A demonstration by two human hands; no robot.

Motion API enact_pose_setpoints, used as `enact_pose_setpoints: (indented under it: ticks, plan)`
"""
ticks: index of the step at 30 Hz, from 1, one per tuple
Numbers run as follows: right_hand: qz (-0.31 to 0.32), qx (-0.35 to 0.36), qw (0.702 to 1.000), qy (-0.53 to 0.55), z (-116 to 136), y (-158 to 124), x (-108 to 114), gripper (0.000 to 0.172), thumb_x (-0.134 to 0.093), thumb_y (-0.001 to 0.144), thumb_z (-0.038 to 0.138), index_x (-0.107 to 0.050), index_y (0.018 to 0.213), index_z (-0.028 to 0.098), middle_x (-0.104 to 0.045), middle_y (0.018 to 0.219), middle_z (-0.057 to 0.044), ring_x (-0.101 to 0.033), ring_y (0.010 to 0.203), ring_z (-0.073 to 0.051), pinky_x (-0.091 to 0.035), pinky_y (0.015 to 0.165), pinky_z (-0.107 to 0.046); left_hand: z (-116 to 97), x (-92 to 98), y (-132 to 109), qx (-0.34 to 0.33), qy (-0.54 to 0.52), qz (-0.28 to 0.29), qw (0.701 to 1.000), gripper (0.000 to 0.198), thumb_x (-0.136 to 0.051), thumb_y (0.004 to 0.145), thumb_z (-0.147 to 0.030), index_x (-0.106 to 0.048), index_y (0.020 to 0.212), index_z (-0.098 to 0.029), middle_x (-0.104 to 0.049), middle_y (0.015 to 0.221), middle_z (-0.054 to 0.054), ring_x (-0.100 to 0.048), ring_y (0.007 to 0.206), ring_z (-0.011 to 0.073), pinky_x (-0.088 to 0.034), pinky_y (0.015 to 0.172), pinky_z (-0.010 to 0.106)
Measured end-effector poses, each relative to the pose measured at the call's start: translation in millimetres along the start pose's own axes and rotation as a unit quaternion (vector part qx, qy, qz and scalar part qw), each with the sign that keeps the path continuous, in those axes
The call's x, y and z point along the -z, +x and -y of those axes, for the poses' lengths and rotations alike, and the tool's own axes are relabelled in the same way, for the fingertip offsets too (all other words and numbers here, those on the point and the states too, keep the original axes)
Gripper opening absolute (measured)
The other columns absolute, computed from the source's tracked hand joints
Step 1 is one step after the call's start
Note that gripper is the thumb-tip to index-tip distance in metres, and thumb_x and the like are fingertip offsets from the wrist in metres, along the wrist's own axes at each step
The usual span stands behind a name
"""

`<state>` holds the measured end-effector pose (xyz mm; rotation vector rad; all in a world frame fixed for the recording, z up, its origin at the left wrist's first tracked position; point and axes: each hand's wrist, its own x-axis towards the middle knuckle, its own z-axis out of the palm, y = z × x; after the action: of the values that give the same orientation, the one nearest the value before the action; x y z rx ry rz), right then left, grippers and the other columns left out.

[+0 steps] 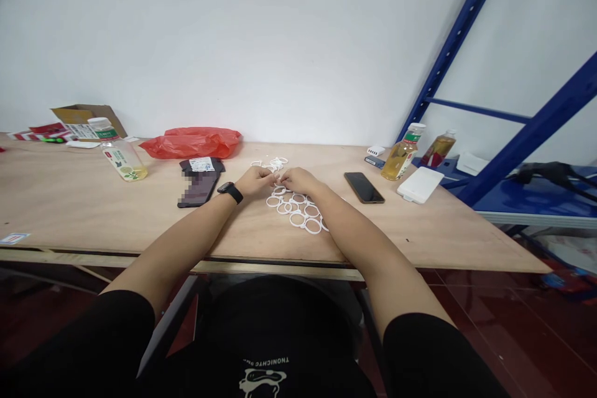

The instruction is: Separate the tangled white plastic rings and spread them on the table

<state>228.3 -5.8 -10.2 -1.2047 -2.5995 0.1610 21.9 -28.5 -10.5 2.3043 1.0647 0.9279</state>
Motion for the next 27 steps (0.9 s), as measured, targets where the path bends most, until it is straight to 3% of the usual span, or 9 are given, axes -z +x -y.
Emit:
enact_pose_setpoints:
  ticks: [4,7,11,15,18,23,27]
  plan:
    - [-0.046,0.006,0.999,-0.012,-3.5,2.6,-2.5,0.022,-0.062,0.084,0.023,-0.077,0.1,0.021,-0.075,0.106,-0.005,-0.067,0.098,-0.021,-0.048,0.085,-0.027,13.3,2.8,2.8,0.023,0.063,-0.092,0.993,0.027,-0.058,0.085,-0.036,-0.074,0.081,-0.014,-0.072,0.078,0.006,-0.06,0.069,0.0164,-0.044,0.065,0.027]
    - [-0.098,0.03,0.995,-0.006,-5.8,5.1,-3.9,0.024,-0.062,0.083,0.02,-0.076,0.102,0.019,-0.074,0.109,-0.007,-0.067,0.099,-0.021,-0.049,0.089,-0.03,24.7,4.0,3.7,0.031,0.075,-0.102,0.991,0.024,-0.059,0.083,-0.03,-0.076,0.093,-0.015,-0.075,0.095,0.009,-0.066,0.084,0.0208,-0.049,0.078,0.031]
    - [-0.151,0.076,0.985,0.024,-6.2,6.0,-5.2,0.027,-0.06,0.083,0.016,-0.076,0.105,0.021,-0.073,0.113,-0.006,-0.066,0.106,-0.021,-0.049,0.095,-0.034,31.2,-1.1,7.1,0.027,-0.006,-0.102,0.994,0.032,-0.059,0.085,-0.03,-0.074,0.107,-0.012,-0.074,0.107,0.012,-0.067,0.091,0.0225,-0.051,0.085,0.034]
    - [-0.175,0.099,0.979,0.045,-3.6,4.8,-6.2,0.023,-0.061,0.083,0.017,-0.077,0.098,0.024,-0.074,0.109,-0.004,-0.066,0.104,-0.021,-0.049,0.096,-0.035,32.3,-9.3,11.8,0.044,-0.122,-0.089,0.988,0.031,-0.067,0.078,-0.026,-0.072,0.105,-0.011,-0.075,0.096,0.01,-0.067,0.081,0.0194,-0.053,0.077,0.032]
    - [-0.187,0.093,0.973,0.097,-0.9,4.7,-5.5,0.015,-0.063,0.083,0.021,-0.077,0.089,0.024,-0.075,0.1,-0.002,-0.068,0.095,-0.019,-0.051,0.088,-0.031,30.6,-12.4,12.8,0.064,-0.193,-0.08,0.976,0.028,-0.075,0.07,-0.026,-0.07,0.093,-0.011,-0.072,0.08,0.007,-0.065,0.071,0.0163,-0.051,0.067,0.028]
    - [-0.223,0.036,0.964,0.141,2.2,5.0,-2.9,0.016,-0.069,0.082,0.033,-0.075,0.091,0.021,-0.074,0.091,-0.003,-0.066,0.077,-0.016,-0.05,0.073,-0.029,21.8,-11.9,10.2,0.04,-0.192,-0.101,0.975,0.029,-0.078,0.068,-0.037,-0.067,0.078,-0.012,-0.068,0.07,0.004,-0.058,0.062,0.0123,-0.045,0.058,0.025]
    - [-0.201,0.061,0.966,0.152,2.5,4.4,-3.0,0.017,-0.066,0.085,0.032,-0.075,0.095,0.022,-0.074,0.093,-0.003,-0.065,0.076,-0.015,-0.049,0.072,-0.027,18.1,-12.5,8.5,0.033,-0.191,-0.108,0.975,0.036,-0.08,0.067,-0.043,-0.063,0.079,-0.013,-0.066,0.067,0.003,-0.057,0.059,0.0121,-0.044,0.056,0.024]
